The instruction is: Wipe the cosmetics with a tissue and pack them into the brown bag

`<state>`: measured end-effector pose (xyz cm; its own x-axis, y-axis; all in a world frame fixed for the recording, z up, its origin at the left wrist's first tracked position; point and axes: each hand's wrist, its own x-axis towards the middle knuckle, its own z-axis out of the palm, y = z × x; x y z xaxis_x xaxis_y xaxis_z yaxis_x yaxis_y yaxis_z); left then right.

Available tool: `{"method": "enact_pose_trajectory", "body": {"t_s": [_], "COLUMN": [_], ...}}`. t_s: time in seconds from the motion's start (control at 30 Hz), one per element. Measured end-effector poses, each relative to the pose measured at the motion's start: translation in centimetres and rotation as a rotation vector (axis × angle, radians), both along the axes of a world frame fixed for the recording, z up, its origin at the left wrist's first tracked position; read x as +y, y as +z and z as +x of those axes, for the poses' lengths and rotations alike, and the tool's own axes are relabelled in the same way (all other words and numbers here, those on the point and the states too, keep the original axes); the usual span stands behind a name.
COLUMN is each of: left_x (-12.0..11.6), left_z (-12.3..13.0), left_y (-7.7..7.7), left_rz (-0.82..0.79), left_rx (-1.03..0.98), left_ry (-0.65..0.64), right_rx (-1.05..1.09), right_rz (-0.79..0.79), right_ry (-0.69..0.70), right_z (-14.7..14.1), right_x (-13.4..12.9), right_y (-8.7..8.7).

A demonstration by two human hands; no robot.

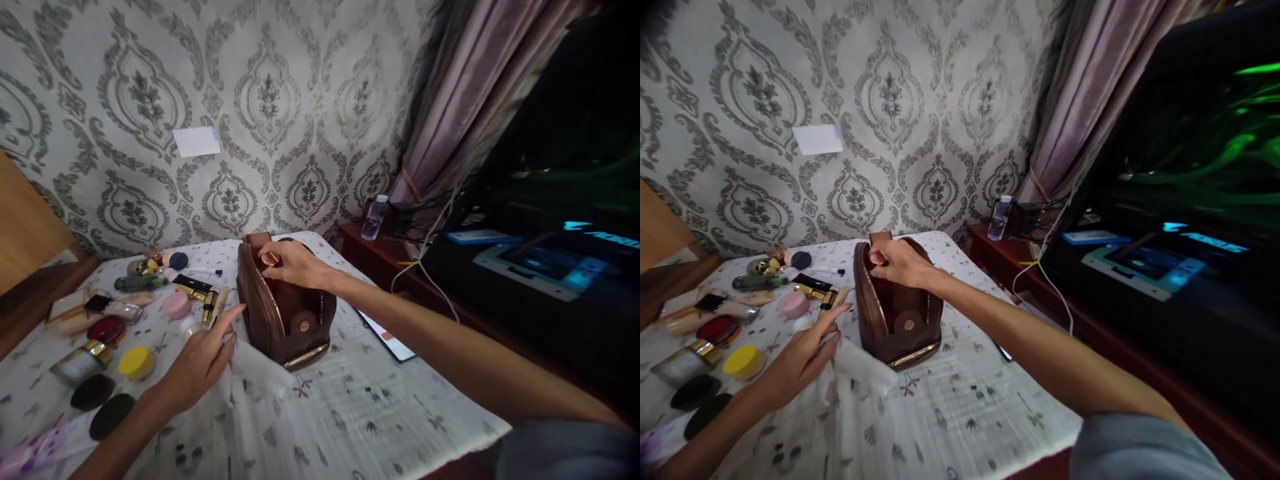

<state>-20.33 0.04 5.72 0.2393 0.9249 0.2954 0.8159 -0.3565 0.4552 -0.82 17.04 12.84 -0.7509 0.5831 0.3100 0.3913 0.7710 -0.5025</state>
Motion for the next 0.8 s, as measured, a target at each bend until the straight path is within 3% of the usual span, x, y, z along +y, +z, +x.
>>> {"method": "enact_pose_trajectory", "body": {"t_s": [0.1, 0.33, 0.53, 0.8], "left_x": [-0.5, -3.0, -4.4, -5.2], "left_z": [-0.1, -1.9, -3.0, -3.6], "left_y": [0.2, -0.1, 0.2, -0.8], "left_rz": [-0.014, -0.062, -0.048, -0.064], "left_rx": [-0.010, -0.006, -0.062, -0.066], "left_ry": [-0.012, 0.041, 0.102, 0.100], "right_rx": [-0.085, 0.028, -0.030, 0.012], "right_rz": [0.049, 0.048, 0.037, -0.019], "right_ry": [0.016, -0.065, -0.028, -0.094], "right_z": [-0.2, 0.0, -1.0, 0.0], "right_x": [-0.4, 0.1, -0.8, 0.8], "right_y": [-0.5, -0.2, -1.5, -2.2]}}
